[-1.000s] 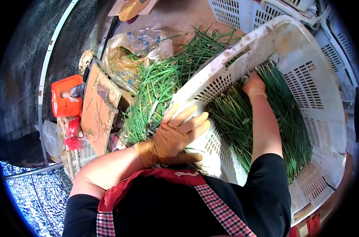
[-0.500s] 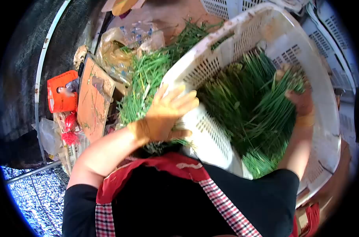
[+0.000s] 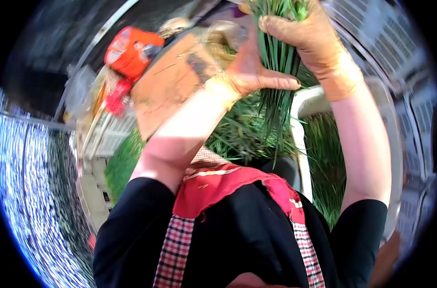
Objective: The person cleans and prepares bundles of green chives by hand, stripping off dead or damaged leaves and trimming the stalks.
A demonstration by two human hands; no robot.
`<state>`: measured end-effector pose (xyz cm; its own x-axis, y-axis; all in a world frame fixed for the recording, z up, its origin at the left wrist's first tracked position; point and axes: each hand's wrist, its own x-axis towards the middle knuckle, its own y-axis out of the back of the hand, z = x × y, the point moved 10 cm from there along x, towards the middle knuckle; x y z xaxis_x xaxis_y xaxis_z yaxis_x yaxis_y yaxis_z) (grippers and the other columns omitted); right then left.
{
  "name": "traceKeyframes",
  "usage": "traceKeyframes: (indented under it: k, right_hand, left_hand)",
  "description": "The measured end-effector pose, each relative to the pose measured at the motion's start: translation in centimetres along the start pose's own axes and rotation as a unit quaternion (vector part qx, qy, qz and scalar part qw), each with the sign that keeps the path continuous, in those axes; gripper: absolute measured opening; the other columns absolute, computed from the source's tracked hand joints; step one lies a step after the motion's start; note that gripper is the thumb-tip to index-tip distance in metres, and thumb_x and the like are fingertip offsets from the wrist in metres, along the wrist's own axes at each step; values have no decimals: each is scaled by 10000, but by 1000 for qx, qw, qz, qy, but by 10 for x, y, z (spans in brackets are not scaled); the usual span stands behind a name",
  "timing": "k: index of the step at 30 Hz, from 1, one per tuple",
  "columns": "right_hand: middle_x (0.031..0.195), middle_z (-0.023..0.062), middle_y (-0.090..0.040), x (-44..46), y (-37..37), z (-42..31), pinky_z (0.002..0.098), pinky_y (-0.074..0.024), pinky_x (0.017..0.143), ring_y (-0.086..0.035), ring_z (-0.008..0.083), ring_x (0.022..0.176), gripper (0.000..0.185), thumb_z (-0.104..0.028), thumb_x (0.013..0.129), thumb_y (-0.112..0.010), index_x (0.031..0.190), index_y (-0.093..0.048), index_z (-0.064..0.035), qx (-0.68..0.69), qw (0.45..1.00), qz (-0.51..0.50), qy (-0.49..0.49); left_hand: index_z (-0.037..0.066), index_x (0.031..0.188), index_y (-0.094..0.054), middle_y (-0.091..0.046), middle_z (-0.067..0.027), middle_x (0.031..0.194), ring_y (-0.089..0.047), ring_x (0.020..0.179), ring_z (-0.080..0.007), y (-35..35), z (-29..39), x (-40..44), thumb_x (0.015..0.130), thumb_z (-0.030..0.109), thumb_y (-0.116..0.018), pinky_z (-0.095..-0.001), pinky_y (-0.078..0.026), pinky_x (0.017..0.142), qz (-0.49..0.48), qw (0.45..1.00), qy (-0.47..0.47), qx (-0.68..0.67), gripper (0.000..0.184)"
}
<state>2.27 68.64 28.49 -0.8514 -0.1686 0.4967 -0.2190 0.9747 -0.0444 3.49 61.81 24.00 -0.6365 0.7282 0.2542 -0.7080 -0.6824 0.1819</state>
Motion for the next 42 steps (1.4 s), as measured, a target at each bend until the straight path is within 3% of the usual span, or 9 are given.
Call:
traceKeyframes:
  k: [4, 5, 6, 12, 18, 23, 27, 32, 42]
  right_hand:
    - [1075, 98, -588, 29, -77, 4, 313, -430, 889, -554, 178, 969, 559, -127, 671, -705, 1168, -476, -12, 108, 993, 21, 39]
    - [834, 36, -595, 39, -86, -1, 276, -494, 690, -570, 134, 715, 310, -65, 666, -707, 932, -555, -14, 179, 981, 33, 62]
    - [1004, 63, -599, 51, -105, 25, 286, -453, 824, -562, 144, 903, 444, -105, 696, -695, 1090, -507, -22, 161, 987, -29, 15]
    - [841, 34, -597, 62, -154, 65, 269, -468, 613, -558, 119, 680, 290, -105, 710, -670, 970, -571, -25, 135, 986, 29, -96]
    - [1122, 78, -557, 8, -177, 99, 315, -335, 957, -487, 179, 1086, 653, -419, 749, -634, 1247, -453, -38, 107, 949, -187, -232]
    - [1050, 63, -565, -28, -221, 129, 310, -440, 838, -543, 178, 954, 652, -197, 666, -750, 1209, -438, -15, 215, 926, -115, -287]
    - [849, 74, -613, -16, -204, 114, 286, -504, 675, -596, 170, 746, 328, -166, 716, -673, 980, -584, 8, 201, 935, -75, -282]
    - [885, 61, -622, 15, -163, 92, 291, -506, 710, -598, 165, 811, 254, -168, 771, -623, 965, -595, -7, 196, 960, 22, -196]
    - [1009, 84, -588, -9, -221, 115, 340, -466, 816, -562, 205, 908, 363, -113, 759, -646, 1092, -540, -19, 345, 918, 81, -177]
  left_hand:
    - [116, 1380, -146, -371, -64, 1305, -349, 1216, -177, 57, 17, -47, 524, 165, -865, -340, -373, 965, 46, 993, -79, 71, 1119]
    - [121, 1367, -171, -427, -52, 1249, -408, 1163, -174, 68, 1, -52, 541, 122, -851, -314, -404, 924, 55, 997, -36, -45, 1070]
    - [116, 1337, -227, -489, -42, 1171, -468, 1097, -172, 89, -18, -60, 542, 74, -834, -306, -420, 902, 89, 993, 13, -74, 1001]
    - [43, 1164, -471, -590, -55, 969, -582, 882, -178, 128, -38, -112, 607, 2, -736, -308, -492, 781, 234, 953, 79, -175, 619]
    - [-32, 963, -580, -620, -97, 862, -614, 739, -212, 153, -76, -140, 680, 7, -639, -323, -525, 683, 300, 892, 121, -315, 292]
    - [-9, 801, -673, -651, -148, 825, -617, 638, -211, 175, -41, -146, 709, 164, -646, -313, -508, 622, 441, 871, 202, -84, 198]
    - [-36, 951, -580, -581, -126, 686, -575, 570, -220, 172, -28, -109, 677, 331, -726, -357, -494, 513, 264, 951, 160, 5, 481]
    - [-18, 1205, -402, -532, -85, 1060, -518, 984, -156, 124, 4, -119, 715, 296, -729, -283, -460, 819, 97, 993, -42, -61, 667]
    - [-30, 888, -590, -609, -106, 715, -574, 514, -177, 123, -44, -203, 741, 90, -637, -288, -499, 526, 129, 942, 295, -98, 195]
